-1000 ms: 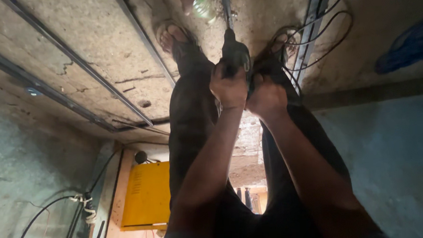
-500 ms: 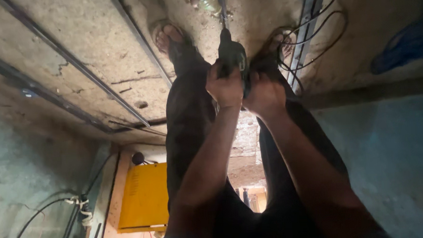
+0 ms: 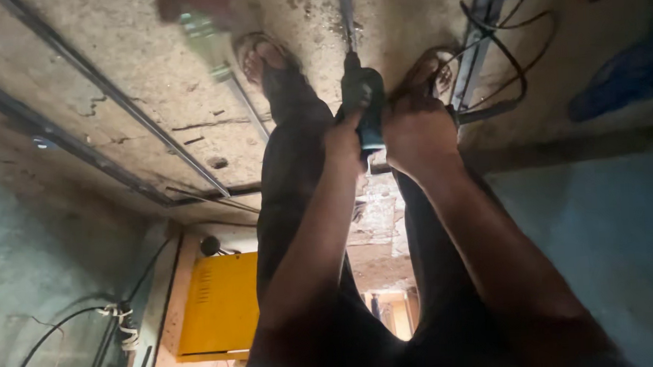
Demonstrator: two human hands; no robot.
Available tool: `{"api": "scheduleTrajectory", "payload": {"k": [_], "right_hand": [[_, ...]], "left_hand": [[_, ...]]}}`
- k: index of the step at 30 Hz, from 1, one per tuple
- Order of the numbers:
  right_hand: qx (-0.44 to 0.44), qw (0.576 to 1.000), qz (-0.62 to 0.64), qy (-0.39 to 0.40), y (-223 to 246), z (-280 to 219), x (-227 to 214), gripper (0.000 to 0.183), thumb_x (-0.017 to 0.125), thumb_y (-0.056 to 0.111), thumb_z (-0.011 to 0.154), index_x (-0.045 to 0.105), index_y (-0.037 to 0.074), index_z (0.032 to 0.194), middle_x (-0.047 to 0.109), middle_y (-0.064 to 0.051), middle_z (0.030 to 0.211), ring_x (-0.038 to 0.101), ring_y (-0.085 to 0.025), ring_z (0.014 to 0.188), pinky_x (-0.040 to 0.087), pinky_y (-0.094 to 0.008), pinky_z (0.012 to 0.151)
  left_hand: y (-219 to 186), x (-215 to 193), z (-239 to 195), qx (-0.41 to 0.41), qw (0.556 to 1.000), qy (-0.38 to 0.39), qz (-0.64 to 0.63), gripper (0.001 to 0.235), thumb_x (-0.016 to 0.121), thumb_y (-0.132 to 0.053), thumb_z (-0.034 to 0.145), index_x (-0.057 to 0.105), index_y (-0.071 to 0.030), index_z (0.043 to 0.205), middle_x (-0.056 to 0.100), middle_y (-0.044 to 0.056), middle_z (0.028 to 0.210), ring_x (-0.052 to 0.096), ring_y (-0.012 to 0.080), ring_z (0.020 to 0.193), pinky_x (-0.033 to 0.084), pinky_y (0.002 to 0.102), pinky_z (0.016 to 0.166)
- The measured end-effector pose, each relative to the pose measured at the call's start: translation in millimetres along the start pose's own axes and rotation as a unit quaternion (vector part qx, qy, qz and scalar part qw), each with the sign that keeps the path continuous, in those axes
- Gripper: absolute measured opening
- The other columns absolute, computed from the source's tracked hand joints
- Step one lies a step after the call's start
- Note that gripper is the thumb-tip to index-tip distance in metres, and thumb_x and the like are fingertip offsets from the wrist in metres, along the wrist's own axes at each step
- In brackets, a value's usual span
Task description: The person uses a corded drill to make holes in a concrete ceiling along metal conduit lines. Another person occasionally pours water from a plastic bottle onto the drilling area to reduce dust. The person continues drilling multiple holes in sequence.
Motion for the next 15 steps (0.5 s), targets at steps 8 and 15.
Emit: {"api": "scheduleTrajectory", "payload": {"k": [8,15], "right_hand": [[0.08,0.995,0.039,0.037,-8,-8,21,0.03,0.073,0.024,0.071,0.068,0.007,0.096,0.07,-0.017,0.092,0.071,-0.036,0.069,0.057,-0.048,0.064],[0.23,0.95,0.196,0.082,-15,-16,89,0.066,0.085,0.037,0.065,0.06,0.002,0.115,0.067,-0.027,0.101,0.069,-0.045,0.09,0.056,-0.052,0.078]], "left_hand": [[-38,29,-25,0.084,0.975,-0.007,0.206,0.058,0.08,-0.024,0.081,0.064,-0.001,0.133,0.074,0.016,0.105,0.067,0.0239,0.081,0.053,0.038,0.067],[-72,62,-45,0.172,0.824,-0.057,0.536,0.078,0.082,-0.035,0.085,0.048,-0.006,0.15,0.074,0.019,0.112,0.07,0.0324,0.103,0.054,0.04,0.087]]}}
Point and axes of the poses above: each hand's wrist, its own z-axis towards the middle knuckle, its own x-axis out of the palm, y = z × x, the point moved 7 cm from there along z, towards the middle knuckle
